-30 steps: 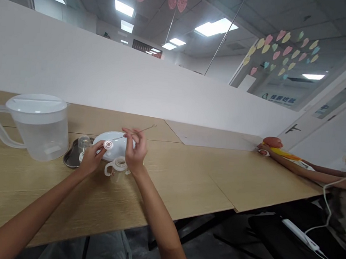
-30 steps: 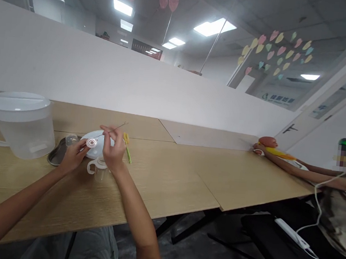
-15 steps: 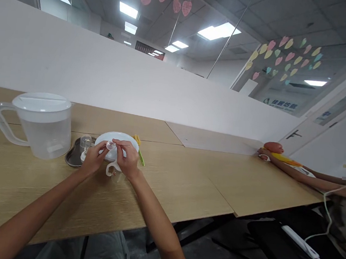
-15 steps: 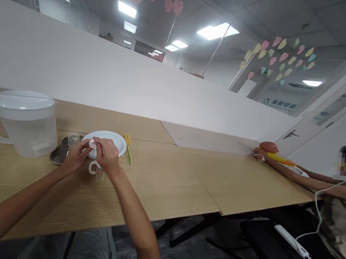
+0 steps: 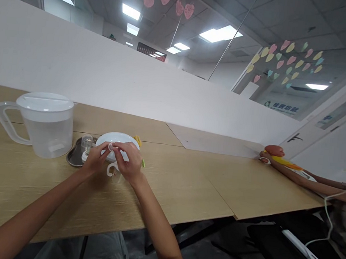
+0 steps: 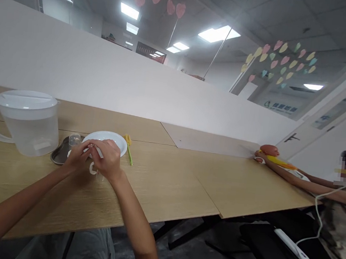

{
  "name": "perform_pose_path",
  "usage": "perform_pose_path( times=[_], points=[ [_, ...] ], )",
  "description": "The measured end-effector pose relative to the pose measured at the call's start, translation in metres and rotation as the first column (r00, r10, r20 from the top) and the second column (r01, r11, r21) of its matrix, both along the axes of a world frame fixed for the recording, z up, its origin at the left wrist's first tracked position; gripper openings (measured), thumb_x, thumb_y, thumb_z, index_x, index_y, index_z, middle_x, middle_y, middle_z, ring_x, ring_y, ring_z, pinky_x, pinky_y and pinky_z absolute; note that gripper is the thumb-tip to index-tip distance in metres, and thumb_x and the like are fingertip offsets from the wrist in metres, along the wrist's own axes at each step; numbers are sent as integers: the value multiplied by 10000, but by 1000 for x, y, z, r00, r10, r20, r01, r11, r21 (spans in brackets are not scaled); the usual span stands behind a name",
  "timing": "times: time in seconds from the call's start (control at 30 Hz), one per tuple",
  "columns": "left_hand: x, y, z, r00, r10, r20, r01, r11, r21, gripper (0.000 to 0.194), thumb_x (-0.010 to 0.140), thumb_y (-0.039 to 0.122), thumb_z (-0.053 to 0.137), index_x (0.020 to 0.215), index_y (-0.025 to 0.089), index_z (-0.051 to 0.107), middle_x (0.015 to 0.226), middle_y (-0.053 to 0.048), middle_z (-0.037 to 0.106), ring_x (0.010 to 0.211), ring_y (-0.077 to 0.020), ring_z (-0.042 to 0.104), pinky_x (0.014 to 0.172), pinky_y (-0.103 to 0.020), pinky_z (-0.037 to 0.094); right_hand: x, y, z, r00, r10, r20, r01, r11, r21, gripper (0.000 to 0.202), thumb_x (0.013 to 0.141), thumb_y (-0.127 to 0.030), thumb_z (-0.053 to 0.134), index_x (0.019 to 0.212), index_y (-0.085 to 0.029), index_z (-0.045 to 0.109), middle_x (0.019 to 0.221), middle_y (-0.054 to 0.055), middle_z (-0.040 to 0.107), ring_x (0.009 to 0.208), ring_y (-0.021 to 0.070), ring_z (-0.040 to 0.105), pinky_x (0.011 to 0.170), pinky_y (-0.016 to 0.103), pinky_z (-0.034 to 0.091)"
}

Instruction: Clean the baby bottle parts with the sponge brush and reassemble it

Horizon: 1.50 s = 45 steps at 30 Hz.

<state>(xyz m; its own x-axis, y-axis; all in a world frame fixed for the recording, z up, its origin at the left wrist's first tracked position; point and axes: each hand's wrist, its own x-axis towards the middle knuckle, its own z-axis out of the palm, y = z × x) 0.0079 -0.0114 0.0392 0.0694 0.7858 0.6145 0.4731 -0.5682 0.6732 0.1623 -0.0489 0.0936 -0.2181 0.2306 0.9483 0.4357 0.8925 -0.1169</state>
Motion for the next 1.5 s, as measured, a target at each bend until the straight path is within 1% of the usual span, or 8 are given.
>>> perform_pose_path(
  times=[0.13,0.27,0.6,0.83,1.03,1.2,1.4,1.5],
  points=[
    [0,-1,1,1000,-4,-7,5,999,39,325,898,426,434,1012,198,637,1015,-55,699,942,-233,647,830,-344,502,-2,-1,-4,999,-3,52,3,1000,-2,261,953,-199,436,1111,-243,640,932,43,727,843,150,672,800,315,531],
    [0,-3,-2,999,35,-2,-35,999,30,335,895,434,417,1012,208,635,1004,-56,706,922,-247,657,790,-369,506,-3,3,-11,997,-7,75,8,1000,-18,286,954,-190,438,1143,-260,641,928,29,734,863,141,680,814,303,546],
    [-1,-13,6,999,28,42,-28,1000,-3,354,878,476,439,1003,208,634,981,-51,714,894,-233,659,810,-361,502,-4,13,-18,992,6,128,4,997,-80,236,954,-200,465,1022,-215,690,917,43,741,846,122,676,794,260,552],
    [-3,-6,5,998,11,65,-13,1000,24,368,858,468,457,1021,196,644,1022,-70,716,947,-240,659,845,-370,514,-7,-5,-6,989,29,145,-17,997,-82,228,950,-221,473,1070,-232,667,978,38,732,943,134,667,878,306,542],
    [-4,-4,7,976,-44,211,56,997,-53,411,853,458,487,1087,168,660,1139,-89,687,1063,-248,629,948,-378,495,-7,-7,-7,986,25,164,-15,998,-61,251,969,-209,418,1016,-215,665,955,43,734,931,128,676,870,279,550],
    [-3,-4,4,973,-43,227,63,995,-82,454,852,477,497,1135,156,651,1207,-101,658,1132,-268,600,1017,-403,447,-10,3,-9,984,-29,173,34,999,-26,256,961,-190,416,1024,-207,663,968,61,730,936,145,669,857,285,549],
    [2,-9,6,940,-59,335,111,984,-139,582,831,493,546,1270,111,551,1155,-128,675,1053,-280,637,930,-390,503,-13,10,-4,983,-63,173,67,998,-20,267,959,-193,409,982,-206,674,908,52,724,881,142,664,847,277,531],
    [2,-8,4,897,-106,429,180,974,-137,639,796,521,598,1297,131,527,1234,-135,636,1104,-274,620,948,-381,501,-13,14,-7,980,-84,178,94,994,-48,255,957,-207,421,961,-205,676,985,65,691,887,127,650,838,256,521]
  ],
)
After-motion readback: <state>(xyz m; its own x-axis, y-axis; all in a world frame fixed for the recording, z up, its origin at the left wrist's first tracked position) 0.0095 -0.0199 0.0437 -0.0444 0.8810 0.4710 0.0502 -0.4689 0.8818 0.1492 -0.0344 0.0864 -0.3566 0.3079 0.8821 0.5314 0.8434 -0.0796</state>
